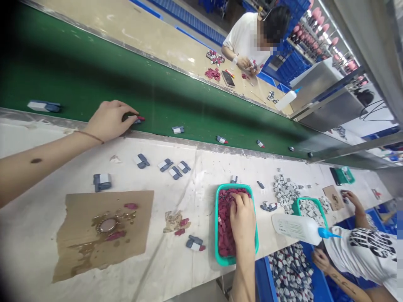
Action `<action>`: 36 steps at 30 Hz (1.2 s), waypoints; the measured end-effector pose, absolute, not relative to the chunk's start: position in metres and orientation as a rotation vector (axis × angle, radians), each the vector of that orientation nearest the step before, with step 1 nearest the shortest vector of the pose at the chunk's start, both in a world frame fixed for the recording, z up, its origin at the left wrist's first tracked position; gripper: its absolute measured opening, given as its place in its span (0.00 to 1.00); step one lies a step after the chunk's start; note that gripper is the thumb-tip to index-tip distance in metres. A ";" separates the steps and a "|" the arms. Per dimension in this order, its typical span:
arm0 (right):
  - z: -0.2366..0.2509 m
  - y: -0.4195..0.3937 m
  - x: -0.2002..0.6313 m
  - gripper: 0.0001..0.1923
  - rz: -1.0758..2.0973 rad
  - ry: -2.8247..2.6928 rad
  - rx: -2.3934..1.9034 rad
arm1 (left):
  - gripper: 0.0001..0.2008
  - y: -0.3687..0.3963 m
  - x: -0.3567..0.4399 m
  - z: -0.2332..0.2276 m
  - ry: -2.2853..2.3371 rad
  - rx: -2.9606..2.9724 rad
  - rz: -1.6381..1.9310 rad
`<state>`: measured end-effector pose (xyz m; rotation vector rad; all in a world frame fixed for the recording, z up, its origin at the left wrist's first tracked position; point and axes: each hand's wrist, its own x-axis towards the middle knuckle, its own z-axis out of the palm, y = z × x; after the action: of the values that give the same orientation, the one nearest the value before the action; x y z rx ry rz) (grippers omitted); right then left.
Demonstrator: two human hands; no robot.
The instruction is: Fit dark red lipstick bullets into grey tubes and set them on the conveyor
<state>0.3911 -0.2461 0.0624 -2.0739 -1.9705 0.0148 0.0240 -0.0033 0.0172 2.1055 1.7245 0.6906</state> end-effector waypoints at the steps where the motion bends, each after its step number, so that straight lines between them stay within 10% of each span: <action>1: 0.058 -0.243 0.399 0.14 0.003 -2.059 -2.070 | 0.20 0.001 0.033 0.015 1.709 2.143 0.708; 10: 0.051 -0.226 0.413 0.09 0.127 -2.147 -1.942 | 0.19 0.014 0.140 0.011 1.225 2.158 0.645; 16: 0.066 -0.239 0.381 0.06 0.787 -1.227 -1.592 | 0.14 0.007 0.161 0.017 1.194 1.784 0.801; 27: 0.051 -0.236 0.259 0.04 1.208 -1.134 -1.335 | 0.12 -0.102 0.044 0.056 0.918 0.708 0.843; 36: 0.030 -0.232 0.197 0.07 0.867 -2.015 -1.009 | 0.20 -0.173 -0.026 0.054 1.257 0.546 0.942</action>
<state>0.1971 -0.2315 0.0300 -1.0094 -2.0152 0.8666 -0.0263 -0.1729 0.0537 0.5460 1.2574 0.9419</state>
